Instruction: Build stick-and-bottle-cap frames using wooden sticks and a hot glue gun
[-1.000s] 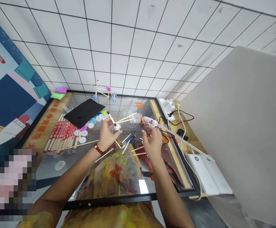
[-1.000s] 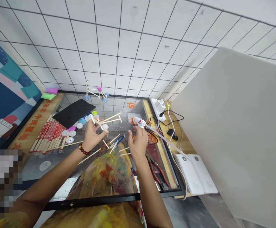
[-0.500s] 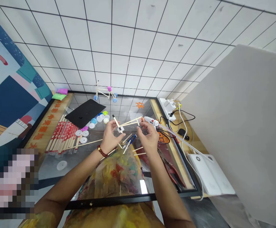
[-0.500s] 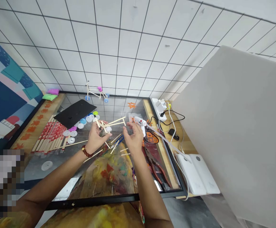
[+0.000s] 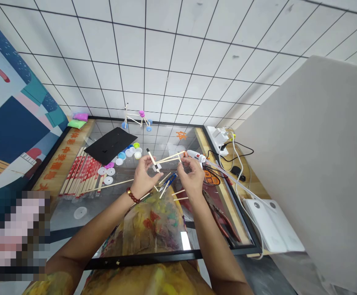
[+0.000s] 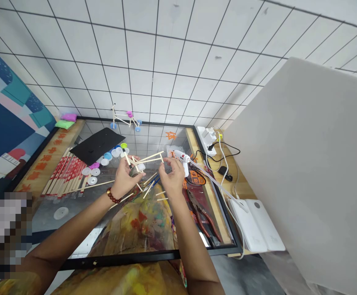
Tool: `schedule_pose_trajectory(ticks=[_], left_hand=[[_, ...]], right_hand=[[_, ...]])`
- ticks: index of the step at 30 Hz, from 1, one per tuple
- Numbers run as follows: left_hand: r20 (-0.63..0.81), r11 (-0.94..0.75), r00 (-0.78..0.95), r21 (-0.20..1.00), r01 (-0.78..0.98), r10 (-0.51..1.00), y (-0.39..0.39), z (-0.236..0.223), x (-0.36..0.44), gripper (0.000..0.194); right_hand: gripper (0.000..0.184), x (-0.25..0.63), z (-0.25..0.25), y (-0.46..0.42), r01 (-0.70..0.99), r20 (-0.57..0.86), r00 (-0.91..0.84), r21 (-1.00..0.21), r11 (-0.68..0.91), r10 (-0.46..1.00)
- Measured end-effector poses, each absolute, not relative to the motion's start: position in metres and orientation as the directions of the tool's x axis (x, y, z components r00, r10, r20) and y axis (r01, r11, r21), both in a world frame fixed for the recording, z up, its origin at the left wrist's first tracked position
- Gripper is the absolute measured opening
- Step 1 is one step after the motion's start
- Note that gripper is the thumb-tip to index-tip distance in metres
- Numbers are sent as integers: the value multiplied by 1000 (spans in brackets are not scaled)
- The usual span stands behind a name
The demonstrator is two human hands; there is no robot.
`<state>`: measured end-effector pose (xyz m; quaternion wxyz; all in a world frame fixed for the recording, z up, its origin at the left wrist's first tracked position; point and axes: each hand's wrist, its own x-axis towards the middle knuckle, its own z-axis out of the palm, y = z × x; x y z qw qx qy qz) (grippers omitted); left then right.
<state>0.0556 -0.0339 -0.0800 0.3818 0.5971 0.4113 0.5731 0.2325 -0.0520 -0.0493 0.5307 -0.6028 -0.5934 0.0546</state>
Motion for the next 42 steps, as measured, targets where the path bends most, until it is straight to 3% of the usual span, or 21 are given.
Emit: schedule_pose_trajectory(ticks=[33, 42], left_hand=[[388, -387, 2, 920, 68, 922, -36, -77, 55, 56], [299, -298, -26, 953, 57, 954, -25, -75, 45, 60]], right_hand=[[12, 231, -51, -50, 683, 614, 262, -663, 306, 745], [33, 244, -56, -60, 659, 561, 301, -707, 257, 771]])
